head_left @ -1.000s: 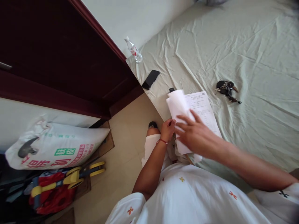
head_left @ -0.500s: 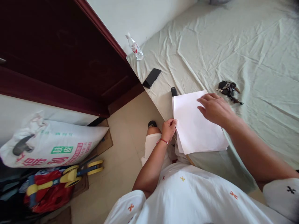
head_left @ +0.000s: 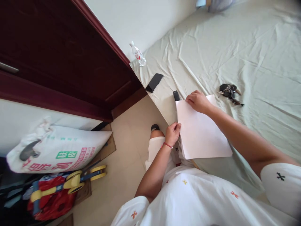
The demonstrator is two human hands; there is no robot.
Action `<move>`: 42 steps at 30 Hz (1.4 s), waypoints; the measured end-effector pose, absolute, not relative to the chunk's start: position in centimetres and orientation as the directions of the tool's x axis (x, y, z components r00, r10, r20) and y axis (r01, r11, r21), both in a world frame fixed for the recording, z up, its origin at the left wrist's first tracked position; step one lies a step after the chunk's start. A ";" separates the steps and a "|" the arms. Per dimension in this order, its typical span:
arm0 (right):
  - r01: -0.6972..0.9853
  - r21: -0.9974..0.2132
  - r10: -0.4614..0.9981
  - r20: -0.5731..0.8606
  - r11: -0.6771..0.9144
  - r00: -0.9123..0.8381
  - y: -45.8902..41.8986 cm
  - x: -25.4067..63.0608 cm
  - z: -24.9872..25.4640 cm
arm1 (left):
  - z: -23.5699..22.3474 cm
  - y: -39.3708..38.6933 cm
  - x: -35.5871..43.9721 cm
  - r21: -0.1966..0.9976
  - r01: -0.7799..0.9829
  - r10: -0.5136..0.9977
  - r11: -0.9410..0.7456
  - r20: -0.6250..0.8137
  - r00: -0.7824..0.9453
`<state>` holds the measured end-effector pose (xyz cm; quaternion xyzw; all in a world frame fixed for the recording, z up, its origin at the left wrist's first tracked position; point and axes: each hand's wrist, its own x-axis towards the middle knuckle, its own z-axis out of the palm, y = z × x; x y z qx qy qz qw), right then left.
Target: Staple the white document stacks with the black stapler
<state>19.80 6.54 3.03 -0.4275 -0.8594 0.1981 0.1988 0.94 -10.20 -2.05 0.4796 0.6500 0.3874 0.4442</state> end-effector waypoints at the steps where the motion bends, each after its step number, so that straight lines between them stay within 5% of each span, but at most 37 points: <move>1: 0.653 -0.510 0.811 0.178 0.560 -0.556 6.3 20.2 3.6 | -1.8 -10.2 1.1 0.923 0.305 0.969 0.232 -0.194 -0.150; 6: 0.632 -0.491 0.786 0.210 0.599 -0.582 4.5 21.5 6.4 | 0.2 -9.4 2.0 0.884 0.433 0.969 0.175 -0.078 -0.233; 12: 0.614 -0.455 0.740 0.168 0.644 -0.652 3.3 21.6 7.0 | 1.3 -6.9 2.2 0.935 0.344 0.970 0.085 0.001 -0.242; 21: 0.562 -0.593 0.767 0.158 0.577 -0.621 4.1 21.4 4.1 | 2.2 -5.5 3.0 0.924 -0.259 0.931 0.282 -0.329 -0.160; 31: 0.710 -0.486 0.790 -0.063 0.509 -0.610 5.5 19.8 2.1 | 2.3 -2.2 1.8 0.877 0.132 0.846 0.461 -0.391 -0.361; 42: 0.720 -0.462 0.792 -0.061 0.518 -0.608 7.1 18.6 1.4 | -0.3 0.1 1.3 0.814 0.280 0.822 0.509 -0.362 -0.439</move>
